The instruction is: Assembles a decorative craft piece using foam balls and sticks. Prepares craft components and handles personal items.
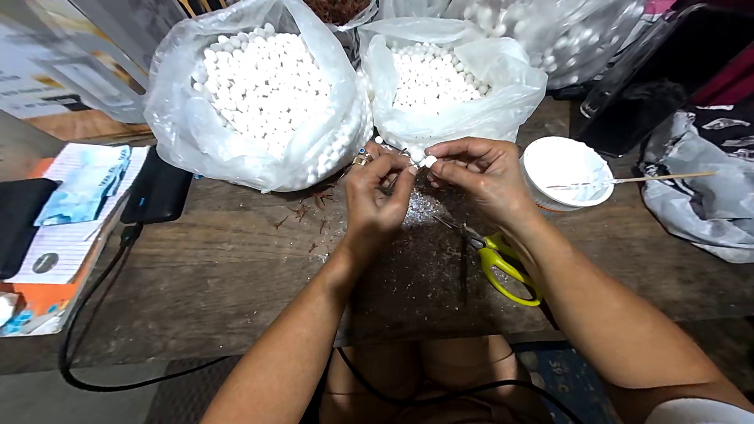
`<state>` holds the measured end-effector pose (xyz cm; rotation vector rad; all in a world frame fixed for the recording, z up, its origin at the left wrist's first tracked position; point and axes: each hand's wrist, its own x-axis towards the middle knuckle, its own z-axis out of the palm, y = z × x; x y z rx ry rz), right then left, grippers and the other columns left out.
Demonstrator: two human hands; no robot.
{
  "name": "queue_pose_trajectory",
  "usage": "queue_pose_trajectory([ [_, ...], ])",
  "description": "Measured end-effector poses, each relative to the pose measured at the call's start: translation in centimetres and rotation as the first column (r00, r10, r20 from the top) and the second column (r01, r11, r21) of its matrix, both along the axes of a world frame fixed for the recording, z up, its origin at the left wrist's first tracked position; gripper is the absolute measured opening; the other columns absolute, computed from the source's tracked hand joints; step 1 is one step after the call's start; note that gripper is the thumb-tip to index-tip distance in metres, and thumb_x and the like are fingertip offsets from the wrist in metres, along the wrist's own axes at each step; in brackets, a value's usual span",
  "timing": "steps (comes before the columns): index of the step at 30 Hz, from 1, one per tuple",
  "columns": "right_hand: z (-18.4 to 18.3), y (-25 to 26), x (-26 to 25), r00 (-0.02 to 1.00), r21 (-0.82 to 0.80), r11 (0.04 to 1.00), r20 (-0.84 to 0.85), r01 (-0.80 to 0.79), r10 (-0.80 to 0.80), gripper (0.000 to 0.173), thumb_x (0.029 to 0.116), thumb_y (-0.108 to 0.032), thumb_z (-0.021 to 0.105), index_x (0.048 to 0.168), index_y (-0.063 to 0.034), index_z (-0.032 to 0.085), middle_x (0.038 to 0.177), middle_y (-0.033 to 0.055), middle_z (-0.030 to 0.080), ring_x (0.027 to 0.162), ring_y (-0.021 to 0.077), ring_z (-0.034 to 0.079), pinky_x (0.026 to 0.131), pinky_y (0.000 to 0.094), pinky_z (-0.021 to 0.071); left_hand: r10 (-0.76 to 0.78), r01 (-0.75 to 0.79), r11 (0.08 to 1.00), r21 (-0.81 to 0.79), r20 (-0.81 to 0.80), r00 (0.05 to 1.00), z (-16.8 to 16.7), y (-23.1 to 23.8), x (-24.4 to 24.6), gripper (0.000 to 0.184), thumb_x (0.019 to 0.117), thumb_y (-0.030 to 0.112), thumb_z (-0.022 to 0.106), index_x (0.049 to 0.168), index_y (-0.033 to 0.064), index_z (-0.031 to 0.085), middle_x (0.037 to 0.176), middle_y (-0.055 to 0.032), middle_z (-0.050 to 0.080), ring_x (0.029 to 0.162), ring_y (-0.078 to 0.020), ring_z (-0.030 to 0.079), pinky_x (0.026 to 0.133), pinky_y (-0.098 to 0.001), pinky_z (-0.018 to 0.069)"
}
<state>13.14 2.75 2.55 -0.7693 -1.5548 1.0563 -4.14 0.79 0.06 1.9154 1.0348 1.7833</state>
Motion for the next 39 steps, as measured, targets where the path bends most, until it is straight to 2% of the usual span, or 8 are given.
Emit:
queue_pose_trajectory([
  [11, -0.20, 0.17, 0.03, 0.998, -0.074, 0.996, -0.047, -0.045, 0.042, 0.021, 0.0908, 0.011, 0.063, 0.105, 0.0007, 0.073, 0.089, -0.0023, 0.075, 0.074, 0.0030, 0.070, 0.074, 0.0210, 0.0615, 0.006, -0.006, 1.000, 0.002, -0.013, 1.000, 0.03, -0.01, 0.05, 0.009, 0.0894, -0.002, 0.061, 0.086, -0.0043, 0.069, 0.084, -0.0049, 0.060, 0.077, -0.0003, 0.054, 0.068, -0.0111, 0.0444],
  [17, -0.41, 0.29, 0.12, 0.998, -0.017, 0.998, -0.023, -0.054, 0.054, 0.020, 0.0898, 0.010, 0.064, 0.106, 0.0019, 0.073, 0.090, -0.0012, 0.075, 0.077, 0.0036, 0.070, 0.076, 0.0213, 0.0614, 0.009, -0.011, 1.000, -0.022, -0.058, 0.998, 0.36, -0.23, -0.07, 0.009, 0.0895, -0.001, 0.061, 0.083, -0.0024, 0.068, 0.081, -0.0029, 0.058, 0.075, -0.0015, 0.053, 0.066, -0.0123, 0.0423],
  [22, -0.24, 0.18, 0.18, 0.998, 0.066, 0.997, 0.057, -0.035, 0.032, 0.020, 0.0879, 0.008, 0.066, 0.105, 0.0019, 0.073, 0.098, -0.0002, 0.073, 0.086, 0.0017, 0.069, 0.082, 0.0186, 0.0593, 0.066, -0.063, 0.997, 0.050, -0.055, 0.996, -0.10, -0.05, 0.17, 0.009, 0.0855, -0.002, 0.061, 0.080, -0.0038, 0.068, 0.080, -0.0057, 0.058, 0.076, -0.0025, 0.053, 0.068, -0.0125, 0.0420],
  [26, -0.12, -0.01, 0.08, 0.997, 0.093, 0.995, 0.079, -0.019, 0.012, 0.016, 0.0872, 0.005, 0.068, 0.102, 0.0014, 0.073, 0.095, -0.0010, 0.071, 0.080, -0.0006, 0.068, 0.075, 0.0162, 0.0590, 0.107, -0.100, 0.991, 0.085, -0.077, 0.991, -0.19, -0.14, 0.34, 0.008, 0.0854, -0.001, 0.063, 0.080, -0.0039, 0.069, 0.079, -0.0071, 0.059, 0.077, -0.0036, 0.054, 0.069, -0.0130, 0.0430],
  [31, -0.23, -0.17, -0.14, 0.994, 0.073, 0.997, 0.103, 0.021, -0.029, 0.010, 0.0892, 0.002, 0.070, 0.098, -0.0007, 0.073, 0.083, -0.0048, 0.073, 0.068, -0.0020, 0.067, 0.067, 0.0164, 0.0589, 0.146, -0.133, 0.980, 0.147, -0.081, 0.986, -0.46, 0.10, 0.55, 0.010, 0.0851, 0.000, 0.063, 0.079, -0.0038, 0.069, 0.079, -0.0079, 0.058, 0.077, -0.0054, 0.054, 0.069, -0.0142, 0.0420],
  [36, 0.04, -0.28, 0.07, 0.993, 0.056, 0.998, 0.116, -0.023, 0.016, 0.015, 0.0899, 0.002, 0.068, 0.104, 0.0018, 0.072, 0.086, -0.0032, 0.073, 0.073, -0.0006, 0.068, 0.072, 0.0181, 0.0603, 0.139, -0.130, 0.980, 0.150, -0.050, 0.989, -0.37, 0.04, 0.53, 0.011, 0.0861, 0.000, 0.062, 0.081, -0.0056, 0.070, 0.081, -0.0091, 0.059, 0.078, -0.0053, 0.055, 0.071, -0.0135, 0.0434],
  [39, 0.15, -0.44, -0.07, 0.994, 0.021, 1.000, 0.107, -0.011, 0.008, 0.013, 0.0910, 0.004, 0.067, 0.103, 0.0012, 0.072, 0.084, -0.0038, 0.073, 0.071, -0.0005, 0.069, 0.071, 0.0177, 0.0605, 0.131, -0.124, 0.982, 0.143, -0.042, 0.991, -0.39, 0.01, 0.58, 0.010, 0.0859, -0.001, 0.062, 0.081, -0.0061, 0.069, 0.081, -0.0092, 0.059, 0.079, -0.0057, 0.054, 0.072, -0.0137, 0.0433],
])
